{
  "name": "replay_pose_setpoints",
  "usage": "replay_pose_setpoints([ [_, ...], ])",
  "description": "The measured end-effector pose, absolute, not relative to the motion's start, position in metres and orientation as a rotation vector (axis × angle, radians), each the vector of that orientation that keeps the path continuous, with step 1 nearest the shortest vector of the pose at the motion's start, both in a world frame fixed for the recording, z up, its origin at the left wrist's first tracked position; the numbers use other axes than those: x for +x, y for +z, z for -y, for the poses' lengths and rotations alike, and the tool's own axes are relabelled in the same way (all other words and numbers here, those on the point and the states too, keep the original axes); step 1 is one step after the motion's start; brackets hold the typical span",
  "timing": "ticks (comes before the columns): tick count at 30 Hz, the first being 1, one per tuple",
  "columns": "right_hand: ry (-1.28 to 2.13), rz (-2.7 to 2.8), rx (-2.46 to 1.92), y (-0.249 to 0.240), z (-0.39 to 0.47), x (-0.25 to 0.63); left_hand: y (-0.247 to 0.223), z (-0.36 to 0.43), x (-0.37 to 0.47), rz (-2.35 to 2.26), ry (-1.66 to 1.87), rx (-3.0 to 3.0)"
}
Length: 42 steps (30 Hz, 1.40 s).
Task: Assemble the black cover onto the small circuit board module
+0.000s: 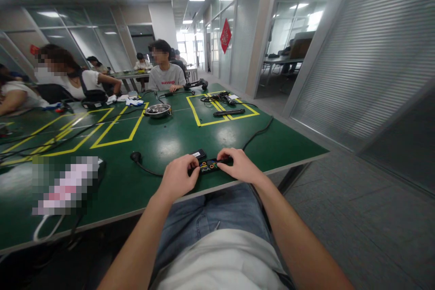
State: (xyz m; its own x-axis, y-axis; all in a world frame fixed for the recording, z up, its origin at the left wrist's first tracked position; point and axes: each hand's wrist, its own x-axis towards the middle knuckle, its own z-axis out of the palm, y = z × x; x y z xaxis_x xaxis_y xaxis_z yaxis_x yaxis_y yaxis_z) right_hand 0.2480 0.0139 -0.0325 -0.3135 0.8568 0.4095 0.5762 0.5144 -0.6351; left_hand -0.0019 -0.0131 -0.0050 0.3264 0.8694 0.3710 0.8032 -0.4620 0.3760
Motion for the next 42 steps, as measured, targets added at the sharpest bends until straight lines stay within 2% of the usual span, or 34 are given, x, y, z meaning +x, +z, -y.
replay_pose_setpoints([
  [8, 0.592, 1.987, -1.189, -0.032, -0.012, 0.246, -0.008, 0.012, -0.001, -1.587, 0.785, 2.415],
  [13, 0.574, 1.959, -1.152, -0.031, -0.01, 0.245, -0.007, 0.013, -0.003, -1.567, 0.922, 2.391],
  [19, 0.502, 1.989, -1.149, -0.029, -0.012, 0.245, -0.004, 0.013, -0.003, -1.621, 0.763, 2.423],
  [25, 0.442, 2.039, -1.221, -0.029, -0.015, 0.245, -0.006, 0.009, -0.003, -1.503, 0.893, 2.545],
  [28, 0.49, 2.032, -1.175, -0.031, -0.016, 0.245, -0.011, 0.001, -0.003, -1.635, 0.944, 2.443],
  [34, 0.454, 2.032, -1.175, -0.034, -0.016, 0.244, -0.016, -0.008, -0.003, -1.891, 0.832, 2.215],
  [37, 0.468, 2.035, -1.141, -0.035, -0.016, 0.245, -0.012, -0.004, -0.004, -1.799, 0.96, 2.235],
  [42, 0.633, 1.952, -1.035, -0.036, -0.017, 0.246, -0.007, 0.007, -0.008, -1.351, 1.131, 2.425],
])
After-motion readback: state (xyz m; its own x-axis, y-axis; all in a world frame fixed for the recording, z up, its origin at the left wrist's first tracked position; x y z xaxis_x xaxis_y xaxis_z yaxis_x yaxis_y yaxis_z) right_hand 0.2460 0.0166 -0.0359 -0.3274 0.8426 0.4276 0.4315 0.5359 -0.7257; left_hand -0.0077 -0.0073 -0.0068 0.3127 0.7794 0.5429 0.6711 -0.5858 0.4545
